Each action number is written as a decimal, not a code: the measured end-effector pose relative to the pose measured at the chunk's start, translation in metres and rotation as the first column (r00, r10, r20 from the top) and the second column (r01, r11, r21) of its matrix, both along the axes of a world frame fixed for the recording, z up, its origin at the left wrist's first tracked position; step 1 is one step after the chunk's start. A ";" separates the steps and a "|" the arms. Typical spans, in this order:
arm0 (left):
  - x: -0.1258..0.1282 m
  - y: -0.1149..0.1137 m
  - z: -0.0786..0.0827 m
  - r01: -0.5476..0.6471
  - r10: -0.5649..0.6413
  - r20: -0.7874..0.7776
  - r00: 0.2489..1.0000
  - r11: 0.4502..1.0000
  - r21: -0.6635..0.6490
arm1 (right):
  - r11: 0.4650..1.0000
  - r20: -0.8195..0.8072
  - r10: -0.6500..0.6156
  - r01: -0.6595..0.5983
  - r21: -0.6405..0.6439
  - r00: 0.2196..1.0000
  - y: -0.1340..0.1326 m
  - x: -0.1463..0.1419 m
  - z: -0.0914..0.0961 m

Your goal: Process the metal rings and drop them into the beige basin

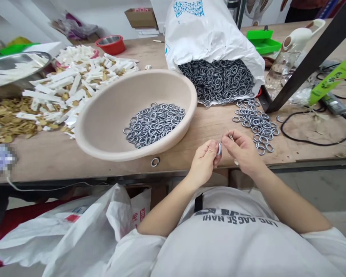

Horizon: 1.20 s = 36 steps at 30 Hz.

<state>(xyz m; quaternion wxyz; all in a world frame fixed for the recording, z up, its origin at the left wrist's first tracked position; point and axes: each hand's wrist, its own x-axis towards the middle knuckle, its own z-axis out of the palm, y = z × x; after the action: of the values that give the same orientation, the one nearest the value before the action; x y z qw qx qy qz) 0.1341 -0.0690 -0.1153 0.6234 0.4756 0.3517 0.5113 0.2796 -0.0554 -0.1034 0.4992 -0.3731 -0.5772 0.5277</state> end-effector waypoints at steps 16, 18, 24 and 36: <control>0.002 0.000 -0.002 0.046 -0.018 0.177 0.984 0.986 -0.157 | 0.894 0.665 -0.211 -0.133 0.427 0.716 -0.005 0.008 0.007; 0.001 -0.003 -0.002 0.136 -0.119 0.158 0.980 0.985 -0.102 | 0.926 0.649 -0.201 -0.073 0.369 0.734 0.003 0.013 0.004; -0.012 -0.012 0.014 0.063 -0.063 0.023 0.998 0.998 0.024 | 0.954 0.549 -0.163 -0.010 0.299 0.820 0.011 0.020 -0.002; -0.265 0.101 0.130 -0.147 0.737 -0.651 0.180 0.675 0.723 | 0.967 0.738 -0.189 -0.010 0.256 0.648 0.024 0.018 -0.011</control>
<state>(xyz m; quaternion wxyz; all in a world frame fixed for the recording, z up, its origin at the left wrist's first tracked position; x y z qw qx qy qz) -0.1306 0.0318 0.0151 -0.0292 0.6866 0.6161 0.3849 0.2976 -0.0313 -0.1140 0.2796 -0.5247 -0.7718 0.2257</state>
